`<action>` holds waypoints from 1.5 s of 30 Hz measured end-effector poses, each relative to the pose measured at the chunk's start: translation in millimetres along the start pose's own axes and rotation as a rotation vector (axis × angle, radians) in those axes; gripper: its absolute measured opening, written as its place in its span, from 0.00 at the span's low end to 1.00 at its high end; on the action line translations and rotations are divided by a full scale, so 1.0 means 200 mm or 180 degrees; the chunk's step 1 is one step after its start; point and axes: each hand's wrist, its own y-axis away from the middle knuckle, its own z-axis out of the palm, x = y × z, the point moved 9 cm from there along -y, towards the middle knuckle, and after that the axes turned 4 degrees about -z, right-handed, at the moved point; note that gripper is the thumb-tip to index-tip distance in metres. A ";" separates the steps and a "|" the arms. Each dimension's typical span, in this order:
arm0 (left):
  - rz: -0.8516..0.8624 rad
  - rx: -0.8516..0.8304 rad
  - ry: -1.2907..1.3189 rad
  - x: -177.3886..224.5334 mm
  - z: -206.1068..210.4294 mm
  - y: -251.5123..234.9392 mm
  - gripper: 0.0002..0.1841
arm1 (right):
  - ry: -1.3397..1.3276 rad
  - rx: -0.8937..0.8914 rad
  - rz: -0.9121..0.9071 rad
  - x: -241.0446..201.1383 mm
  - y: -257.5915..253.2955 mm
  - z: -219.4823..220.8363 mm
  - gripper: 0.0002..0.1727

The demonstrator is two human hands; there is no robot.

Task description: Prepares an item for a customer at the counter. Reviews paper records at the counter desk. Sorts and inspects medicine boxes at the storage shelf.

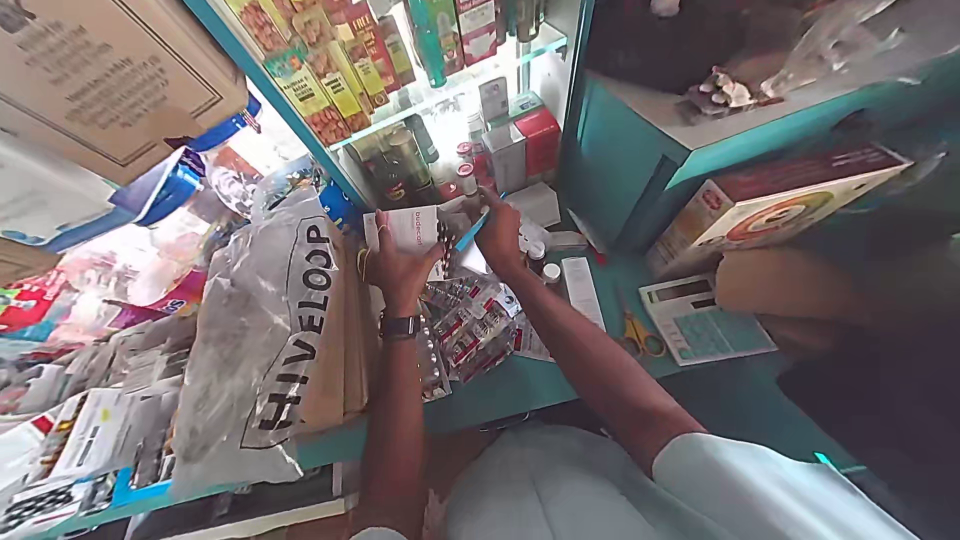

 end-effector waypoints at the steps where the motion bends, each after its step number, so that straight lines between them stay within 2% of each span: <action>1: -0.0032 0.0062 -0.0212 0.01 0.00 -0.01 0.69 | -0.0176 -0.0114 0.0205 0.02 0.04 0.04 0.23; 4: 0.0094 0.0323 -0.0914 0.06 0.00 -0.04 0.71 | -0.1218 -0.0486 0.0579 0.11 0.21 0.21 0.27; 7: 0.0469 0.0343 -0.1178 0.13 0.01 -0.02 0.70 | -0.1950 -0.0464 0.0679 0.18 0.24 0.29 0.26; 11: 0.0634 0.0491 -0.1512 0.23 0.01 -0.05 0.69 | -0.1595 -0.0359 0.0332 0.24 0.21 0.29 0.24; 19: 0.0883 0.0794 -0.1853 0.32 -0.10 -0.04 0.66 | -0.1075 -0.0619 0.0336 0.26 0.23 0.21 0.39; 28: 0.1190 0.0806 -0.2145 0.41 -0.11 0.08 0.64 | -0.0668 -0.0816 0.0188 0.23 0.22 0.24 0.30; 34: 0.1719 0.0877 -0.2224 0.42 -0.03 0.12 0.58 | -0.0729 -0.0976 0.0142 0.20 0.17 0.17 0.35; 38: 0.1714 0.0863 -0.2243 0.41 -0.01 0.11 0.56 | -0.0567 -0.1210 -0.0026 0.21 0.16 0.20 0.41; 41: 0.1776 0.0953 -0.2200 0.43 -0.03 0.13 0.55 | -0.0464 -0.1200 0.0021 0.23 0.19 0.19 0.41; 45: 0.1744 0.0869 -0.2272 0.41 -0.03 0.12 0.57 | -0.0502 -0.1147 0.0037 0.24 0.21 0.18 0.36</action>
